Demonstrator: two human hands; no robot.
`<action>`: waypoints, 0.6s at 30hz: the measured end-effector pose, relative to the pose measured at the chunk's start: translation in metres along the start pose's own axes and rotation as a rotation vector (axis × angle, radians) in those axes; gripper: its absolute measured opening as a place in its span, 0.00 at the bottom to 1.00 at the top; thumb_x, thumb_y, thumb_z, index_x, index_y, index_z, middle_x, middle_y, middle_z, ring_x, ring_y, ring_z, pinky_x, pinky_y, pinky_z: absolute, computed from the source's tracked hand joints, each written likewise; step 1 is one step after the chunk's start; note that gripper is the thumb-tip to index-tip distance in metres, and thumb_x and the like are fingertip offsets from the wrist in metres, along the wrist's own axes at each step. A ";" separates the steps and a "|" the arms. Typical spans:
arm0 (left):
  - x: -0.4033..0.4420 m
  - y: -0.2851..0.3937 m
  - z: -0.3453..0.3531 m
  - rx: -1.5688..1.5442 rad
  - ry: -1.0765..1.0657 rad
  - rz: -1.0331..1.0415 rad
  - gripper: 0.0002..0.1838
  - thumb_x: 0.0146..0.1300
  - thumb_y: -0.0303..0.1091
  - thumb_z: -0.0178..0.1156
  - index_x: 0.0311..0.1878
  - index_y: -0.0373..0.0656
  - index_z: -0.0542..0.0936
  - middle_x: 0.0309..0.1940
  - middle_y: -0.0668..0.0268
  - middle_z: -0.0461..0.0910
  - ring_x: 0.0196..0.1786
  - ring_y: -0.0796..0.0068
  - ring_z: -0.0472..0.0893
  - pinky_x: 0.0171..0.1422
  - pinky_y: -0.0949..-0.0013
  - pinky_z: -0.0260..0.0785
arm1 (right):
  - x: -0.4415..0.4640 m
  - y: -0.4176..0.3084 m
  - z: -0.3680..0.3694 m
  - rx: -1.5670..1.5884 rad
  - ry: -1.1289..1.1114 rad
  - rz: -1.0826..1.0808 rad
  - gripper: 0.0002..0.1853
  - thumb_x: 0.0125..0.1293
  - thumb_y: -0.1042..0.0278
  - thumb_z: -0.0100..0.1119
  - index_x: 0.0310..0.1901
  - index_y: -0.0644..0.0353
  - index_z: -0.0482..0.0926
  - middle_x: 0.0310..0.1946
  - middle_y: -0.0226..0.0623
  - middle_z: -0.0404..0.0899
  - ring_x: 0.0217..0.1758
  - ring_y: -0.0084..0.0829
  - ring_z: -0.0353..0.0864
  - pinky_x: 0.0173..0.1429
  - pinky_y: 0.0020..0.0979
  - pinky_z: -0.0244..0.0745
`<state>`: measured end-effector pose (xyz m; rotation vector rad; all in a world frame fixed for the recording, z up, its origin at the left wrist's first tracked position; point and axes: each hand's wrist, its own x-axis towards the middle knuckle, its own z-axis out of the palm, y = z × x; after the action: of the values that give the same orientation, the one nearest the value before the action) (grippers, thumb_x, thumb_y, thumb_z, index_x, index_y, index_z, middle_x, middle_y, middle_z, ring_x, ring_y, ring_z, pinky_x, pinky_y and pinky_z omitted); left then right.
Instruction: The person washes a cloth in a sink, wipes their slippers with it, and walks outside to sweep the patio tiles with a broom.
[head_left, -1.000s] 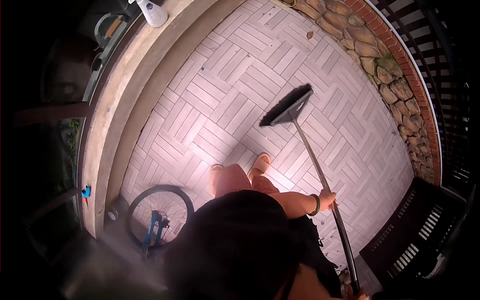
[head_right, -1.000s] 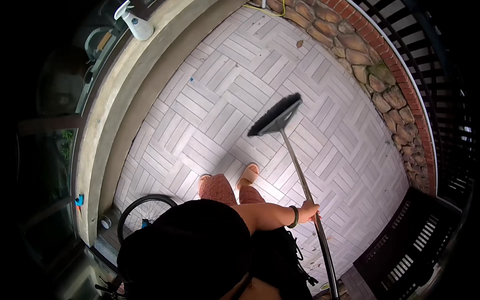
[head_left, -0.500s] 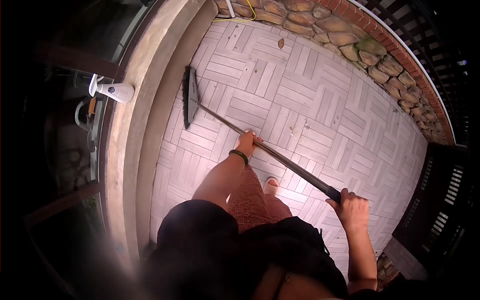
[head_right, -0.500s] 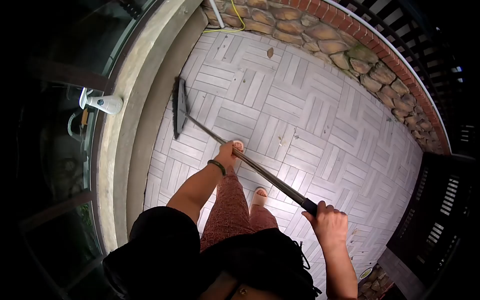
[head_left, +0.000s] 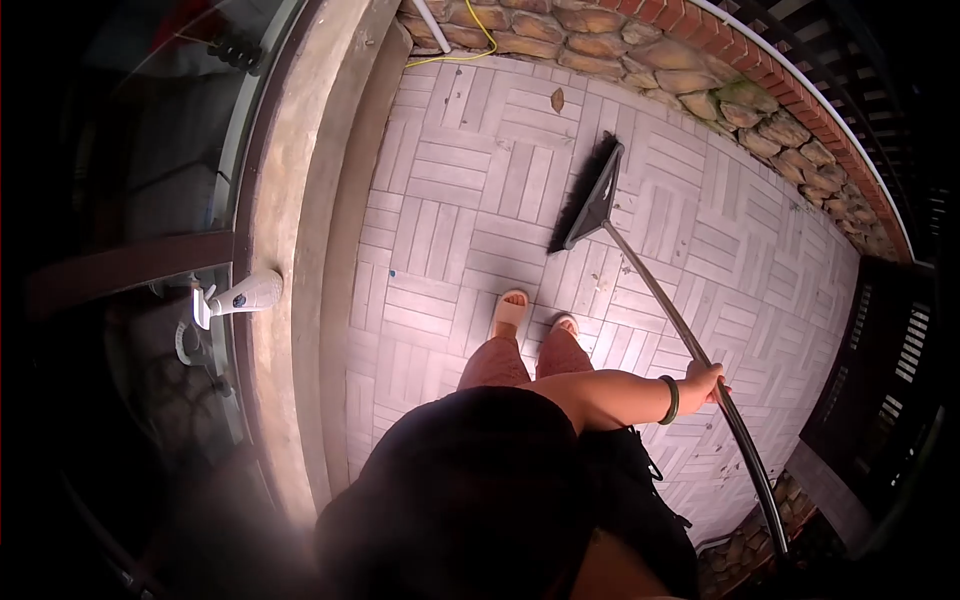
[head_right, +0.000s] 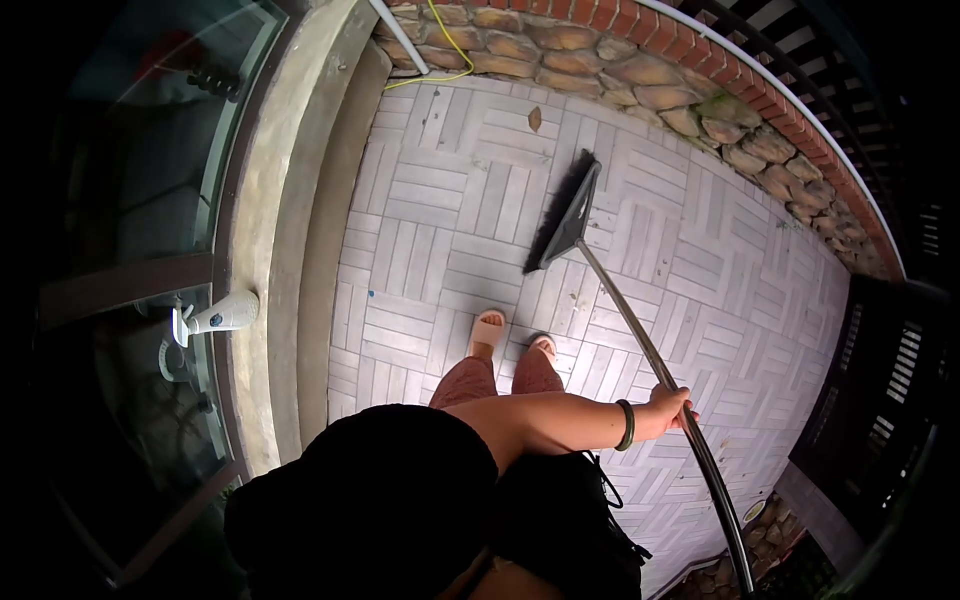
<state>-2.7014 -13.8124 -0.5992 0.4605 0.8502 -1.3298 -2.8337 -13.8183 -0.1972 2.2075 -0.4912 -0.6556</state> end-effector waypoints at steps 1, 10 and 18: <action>-0.011 0.007 0.013 -0.020 -0.014 0.031 0.08 0.58 0.28 0.48 0.36 0.37 0.60 0.26 0.61 0.68 0.23 0.63 0.77 0.30 0.59 0.78 | 0.004 0.004 0.001 0.001 -0.031 0.022 0.22 0.44 0.37 0.61 0.17 0.49 0.74 0.10 0.32 0.70 0.10 0.38 0.70 0.16 0.37 0.66; 0.020 0.289 -0.111 -0.005 0.344 0.551 0.09 0.60 0.29 0.49 0.35 0.34 0.63 0.27 0.58 0.68 0.23 0.62 0.76 0.28 0.60 0.77 | 0.233 -0.156 0.078 0.597 0.103 -0.196 0.26 0.47 0.40 0.60 0.19 0.57 0.65 0.12 0.37 0.70 0.16 0.39 0.74 0.21 0.36 0.68; 0.120 0.377 -0.129 -0.003 0.458 0.496 0.06 0.58 0.26 0.46 0.35 0.33 0.63 0.28 0.58 0.67 0.27 0.61 0.76 0.32 0.57 0.77 | 0.349 -0.196 0.065 0.583 -0.020 -0.242 0.22 0.48 0.42 0.60 0.22 0.56 0.69 0.14 0.36 0.74 0.18 0.37 0.76 0.24 0.35 0.69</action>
<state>-2.3727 -13.7159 -0.8355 0.9303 1.0268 -0.7717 -2.5684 -13.9164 -0.4875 2.8454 -0.4711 -0.7260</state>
